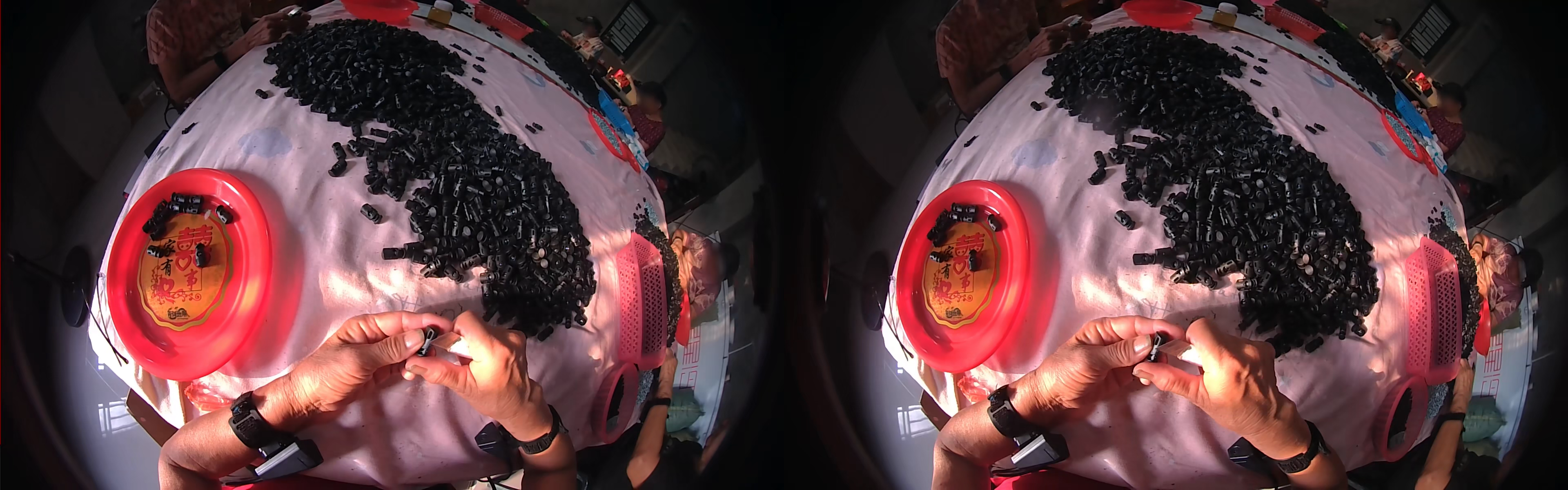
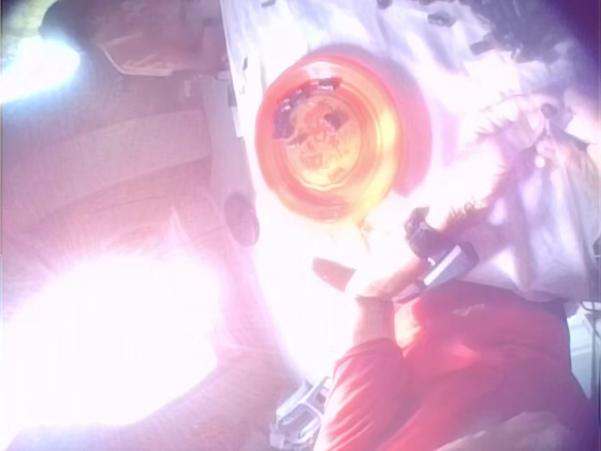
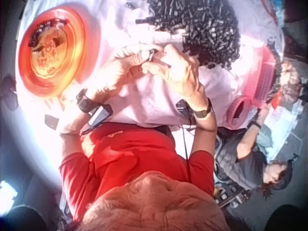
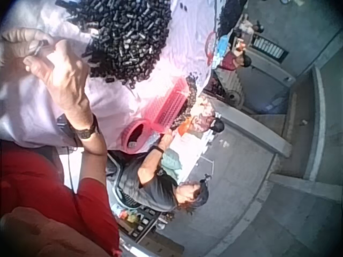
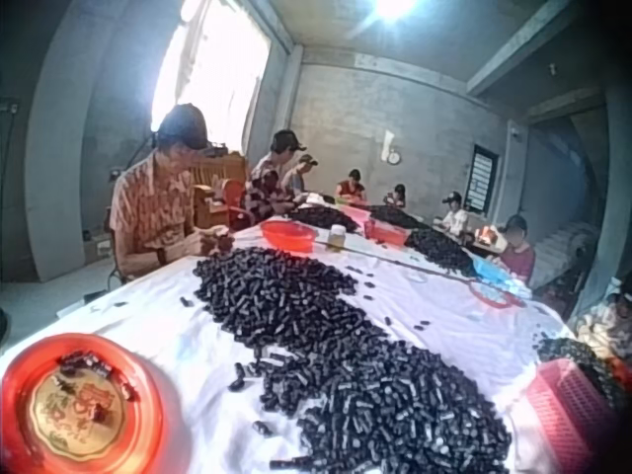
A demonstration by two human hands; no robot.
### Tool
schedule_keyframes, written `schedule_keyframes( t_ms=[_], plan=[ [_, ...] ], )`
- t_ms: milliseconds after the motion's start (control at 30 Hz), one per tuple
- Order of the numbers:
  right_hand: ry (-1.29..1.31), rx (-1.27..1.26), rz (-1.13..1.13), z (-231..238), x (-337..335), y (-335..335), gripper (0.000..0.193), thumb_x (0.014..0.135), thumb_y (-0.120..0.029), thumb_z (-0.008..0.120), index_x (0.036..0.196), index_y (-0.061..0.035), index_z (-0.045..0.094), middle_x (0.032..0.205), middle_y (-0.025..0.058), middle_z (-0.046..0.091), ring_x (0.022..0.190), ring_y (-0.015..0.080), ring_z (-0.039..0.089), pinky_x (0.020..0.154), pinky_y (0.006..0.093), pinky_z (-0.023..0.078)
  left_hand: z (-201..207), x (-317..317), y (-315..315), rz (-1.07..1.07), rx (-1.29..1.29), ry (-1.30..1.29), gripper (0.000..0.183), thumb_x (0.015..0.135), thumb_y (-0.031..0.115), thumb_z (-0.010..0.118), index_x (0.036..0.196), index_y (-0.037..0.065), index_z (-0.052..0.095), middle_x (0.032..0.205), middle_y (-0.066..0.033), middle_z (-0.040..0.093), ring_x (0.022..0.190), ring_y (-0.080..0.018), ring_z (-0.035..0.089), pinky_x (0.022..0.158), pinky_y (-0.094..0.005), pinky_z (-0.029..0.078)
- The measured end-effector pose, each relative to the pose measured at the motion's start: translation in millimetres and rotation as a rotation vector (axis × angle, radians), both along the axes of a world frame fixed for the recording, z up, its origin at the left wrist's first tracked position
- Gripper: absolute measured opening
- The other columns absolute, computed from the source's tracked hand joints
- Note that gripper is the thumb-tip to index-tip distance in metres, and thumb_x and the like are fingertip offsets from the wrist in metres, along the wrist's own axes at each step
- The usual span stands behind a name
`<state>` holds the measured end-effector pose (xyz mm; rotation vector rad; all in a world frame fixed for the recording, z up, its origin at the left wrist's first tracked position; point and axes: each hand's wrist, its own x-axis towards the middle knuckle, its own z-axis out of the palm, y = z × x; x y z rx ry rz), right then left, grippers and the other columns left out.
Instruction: Inspecting and sorting small black plastic shoe components onto a red tray.
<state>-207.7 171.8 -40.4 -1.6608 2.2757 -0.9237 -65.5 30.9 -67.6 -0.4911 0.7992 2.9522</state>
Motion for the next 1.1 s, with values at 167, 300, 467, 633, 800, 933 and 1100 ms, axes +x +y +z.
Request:
schedule_keyframes(
  t_ms=[167,300,467,633,800,933,1100],
  plan=[
    [0.039,0.041,-0.020,5.1,1.2,-0.6,0.049,0.075,-0.047,0.083,0.080,-0.0031,0.061,0.062,0.0104,0.064,0.056,0.0235,0.067,0.049,0.0339,0.050,-4.6,-1.0,0.4,0.010,-0.008,0.026,0.039,0.096,0.023,0.064,0.128,0.001,0.060,0.122,-0.0083,0.065,0.111,-0.0160,0.061,0.100,-0.0333,0.047],
    [0.041,0.039,-0.012,6.2,1.2,-0.7,0.047,0.077,-0.045,0.082,0.080,-0.0034,0.060,0.061,0.0101,0.064,0.056,0.0242,0.068,0.049,0.0344,0.051,-2.8,-2.0,-0.2,-0.005,-0.062,-0.007,0.039,0.096,0.023,0.065,0.128,0.001,0.061,0.119,-0.0070,0.067,0.105,-0.0138,0.062,0.097,-0.0315,0.048],
    [0.079,0.036,-0.003,2.6,2.5,-0.3,0.046,0.077,-0.046,0.081,0.077,-0.0053,0.059,0.064,0.0087,0.065,0.056,0.0239,0.068,0.047,0.0343,0.052,3.8,0.1,-0.8,-0.008,-0.056,-0.010,0.041,0.095,0.025,0.067,0.127,0.001,0.061,0.115,-0.0050,0.068,0.096,-0.0102,0.060,0.091,-0.0288,0.049],
    [-0.009,0.033,-0.002,-1.5,2.3,-1.1,0.045,0.077,-0.044,0.082,0.078,-0.0052,0.058,0.063,0.0095,0.065,0.057,0.0254,0.069,0.049,0.0346,0.052,-3.0,3.1,-0.6,0.004,-0.066,-0.031,0.037,0.095,0.023,0.066,0.126,0.002,0.062,0.114,-0.0042,0.068,0.092,-0.0090,0.060,0.089,-0.0286,0.050],
    [0.008,0.025,-0.021,-1.8,1.7,-2.3,0.045,0.076,-0.042,0.083,0.077,-0.0050,0.057,0.065,0.0098,0.067,0.059,0.0258,0.070,0.051,0.0357,0.052,-7.9,-1.8,4.9,0.024,-0.096,0.002,0.031,0.101,0.021,0.059,0.128,0.006,0.062,0.110,0.0017,0.067,0.088,-0.0033,0.057,0.081,-0.0203,0.048],
    [-0.087,0.077,-0.039,0.6,1.5,-0.6,0.043,0.079,-0.042,0.080,0.077,-0.0048,0.058,0.066,0.0105,0.068,0.061,0.0293,0.070,0.051,0.0371,0.053,-19.6,-8.3,5.1,0.003,-0.096,0.100,0.030,0.102,0.018,0.056,0.127,0.004,0.062,0.111,-0.0035,0.068,0.098,-0.0085,0.061,0.084,-0.0235,0.050],
    [-0.222,0.036,-0.059,0.3,7.7,-5.9,0.043,0.081,-0.039,0.080,0.074,-0.0038,0.056,0.065,0.0106,0.068,0.059,0.0277,0.070,0.052,0.0346,0.052,-20.9,-5.2,1.1,0.011,-0.145,0.097,0.027,0.101,0.020,0.058,0.124,0.006,0.064,0.108,0.0016,0.067,0.088,-0.0041,0.057,0.078,-0.0198,0.047]
  ],
)
